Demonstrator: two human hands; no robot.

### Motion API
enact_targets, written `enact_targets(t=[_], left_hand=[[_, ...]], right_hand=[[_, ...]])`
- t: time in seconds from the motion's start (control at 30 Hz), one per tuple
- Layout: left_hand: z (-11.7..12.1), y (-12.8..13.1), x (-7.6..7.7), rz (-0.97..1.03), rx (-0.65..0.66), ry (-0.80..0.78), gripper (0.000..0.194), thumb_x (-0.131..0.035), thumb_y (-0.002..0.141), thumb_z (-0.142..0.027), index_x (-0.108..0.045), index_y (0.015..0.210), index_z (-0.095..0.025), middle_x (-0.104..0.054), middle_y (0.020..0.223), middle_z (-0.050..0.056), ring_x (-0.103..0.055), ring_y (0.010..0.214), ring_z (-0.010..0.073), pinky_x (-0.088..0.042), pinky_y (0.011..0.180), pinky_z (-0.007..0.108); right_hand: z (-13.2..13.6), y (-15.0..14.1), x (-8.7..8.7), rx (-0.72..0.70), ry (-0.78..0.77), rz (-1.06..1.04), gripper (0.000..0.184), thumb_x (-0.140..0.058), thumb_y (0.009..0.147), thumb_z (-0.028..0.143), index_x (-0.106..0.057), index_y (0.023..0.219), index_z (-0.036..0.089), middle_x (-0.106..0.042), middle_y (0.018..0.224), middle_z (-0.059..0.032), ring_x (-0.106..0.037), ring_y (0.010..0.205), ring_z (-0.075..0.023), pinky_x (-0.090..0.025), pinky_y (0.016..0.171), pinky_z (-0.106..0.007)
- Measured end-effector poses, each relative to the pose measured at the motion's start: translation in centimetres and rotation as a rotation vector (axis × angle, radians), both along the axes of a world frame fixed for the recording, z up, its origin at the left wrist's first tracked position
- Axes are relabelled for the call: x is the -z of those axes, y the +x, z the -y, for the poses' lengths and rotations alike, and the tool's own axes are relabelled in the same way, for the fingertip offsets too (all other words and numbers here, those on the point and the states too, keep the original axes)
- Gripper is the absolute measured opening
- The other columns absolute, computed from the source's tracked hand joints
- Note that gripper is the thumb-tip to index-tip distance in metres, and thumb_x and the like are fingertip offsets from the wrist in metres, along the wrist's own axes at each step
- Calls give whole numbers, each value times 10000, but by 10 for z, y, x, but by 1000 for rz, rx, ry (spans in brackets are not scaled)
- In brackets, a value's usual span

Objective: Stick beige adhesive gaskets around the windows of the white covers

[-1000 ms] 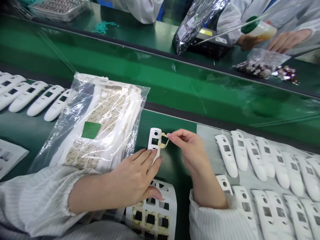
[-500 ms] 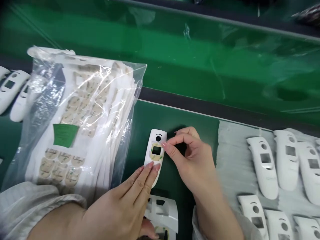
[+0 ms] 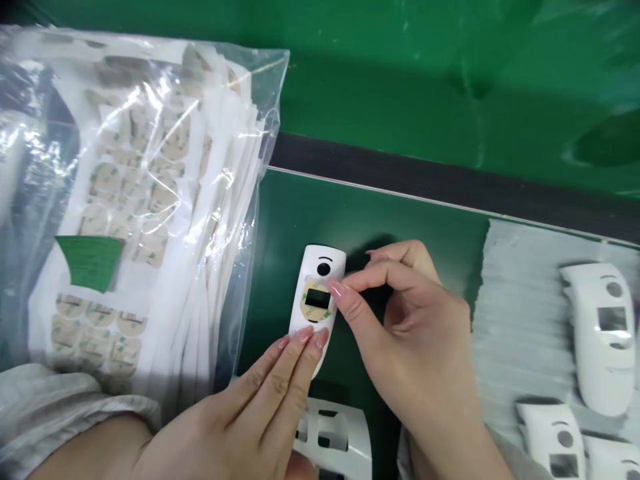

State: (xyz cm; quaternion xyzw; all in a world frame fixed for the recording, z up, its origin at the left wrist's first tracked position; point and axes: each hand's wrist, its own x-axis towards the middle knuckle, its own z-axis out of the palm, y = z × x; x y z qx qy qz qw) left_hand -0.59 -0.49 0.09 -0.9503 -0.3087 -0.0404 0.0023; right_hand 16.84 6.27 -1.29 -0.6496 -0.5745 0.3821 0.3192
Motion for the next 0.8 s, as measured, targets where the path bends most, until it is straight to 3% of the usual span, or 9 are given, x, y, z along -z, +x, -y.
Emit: enact_targets(t=[0.8], left_hand=[[1,1,-4,-27,17,-35,577,-323,1012,-426,-623,1248,7,-632,1300,180,-596,1198,285,-466,1045,356]], right_hand=[[1,1,1,6,-7,25,106,-764,764,303,-690,700,263,-569,911,-16,-582,1012,-215,-418,664,-331]])
